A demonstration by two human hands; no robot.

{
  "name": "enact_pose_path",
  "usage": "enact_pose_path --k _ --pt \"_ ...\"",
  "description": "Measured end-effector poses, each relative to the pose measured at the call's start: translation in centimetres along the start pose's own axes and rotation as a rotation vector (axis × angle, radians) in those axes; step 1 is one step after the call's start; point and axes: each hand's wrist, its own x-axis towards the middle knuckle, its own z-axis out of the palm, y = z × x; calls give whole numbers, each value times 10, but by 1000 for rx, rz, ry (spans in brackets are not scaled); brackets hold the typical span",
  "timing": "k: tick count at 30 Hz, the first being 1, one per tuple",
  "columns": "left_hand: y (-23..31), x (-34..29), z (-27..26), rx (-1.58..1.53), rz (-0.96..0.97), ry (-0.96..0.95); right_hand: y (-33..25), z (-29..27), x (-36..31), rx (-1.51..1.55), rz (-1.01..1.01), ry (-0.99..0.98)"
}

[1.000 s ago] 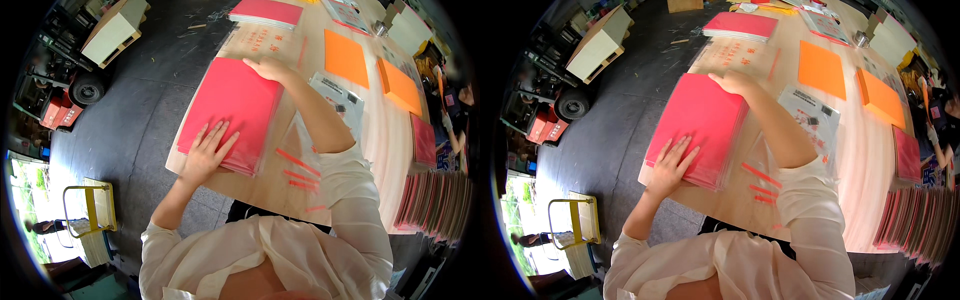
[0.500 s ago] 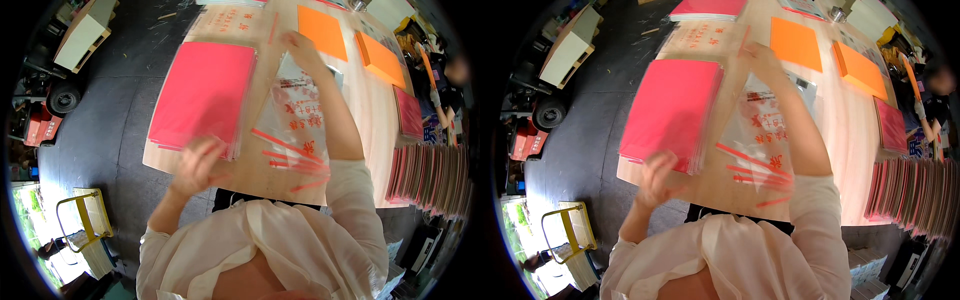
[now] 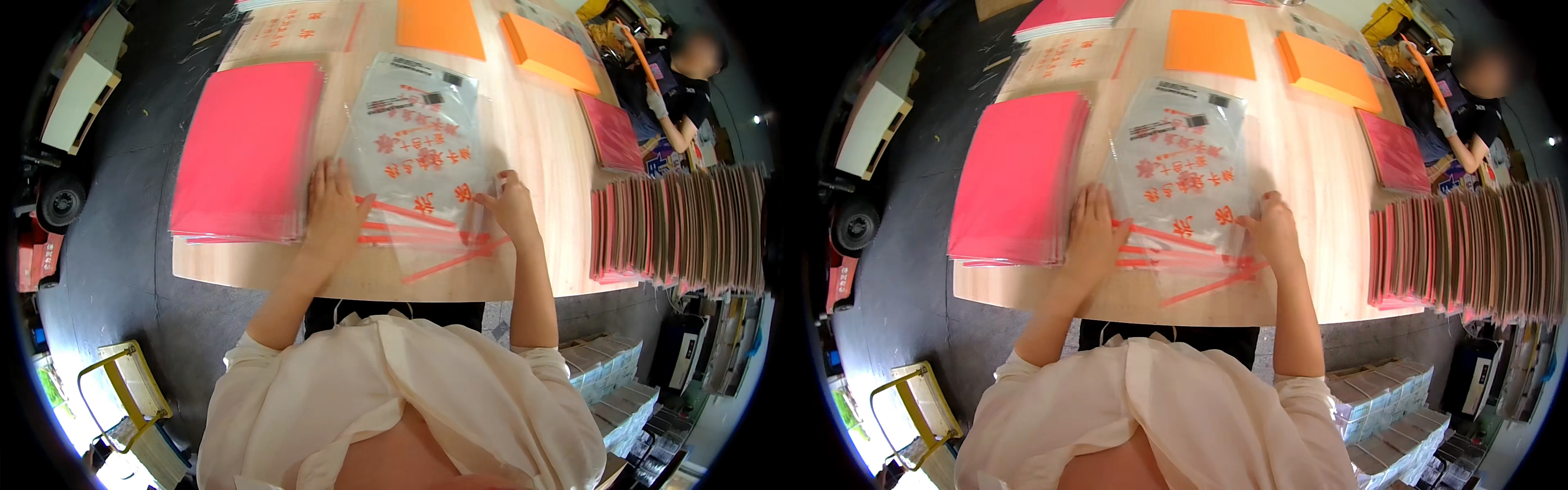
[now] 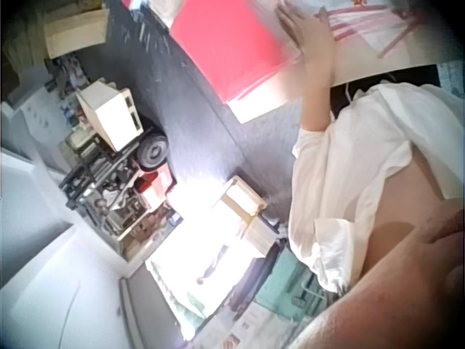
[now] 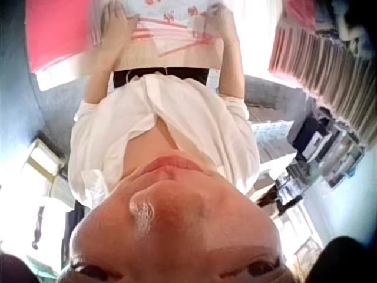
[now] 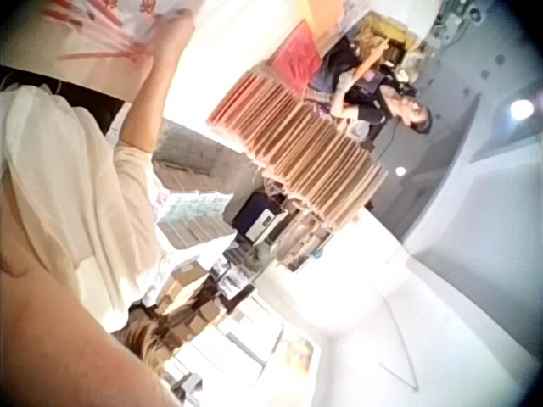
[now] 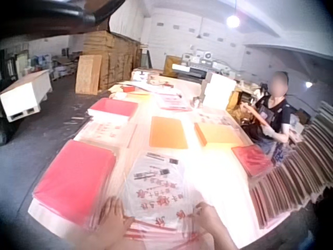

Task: The person places colorful paper folders inside plastic sleeves by hand and seals the adhesive strips.

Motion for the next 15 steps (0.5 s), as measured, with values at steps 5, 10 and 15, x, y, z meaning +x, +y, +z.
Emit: enact_pose_path --k 5,10,15 --pt "6 -16 -7 -70 52 -75 34 -18 11 848 132 -113" --pt "24 -42 7 -32 201 -8 41 -11 22 954 141 -135" --pt "23 -51 14 -125 189 -26 17 8 18 761 99 -88"
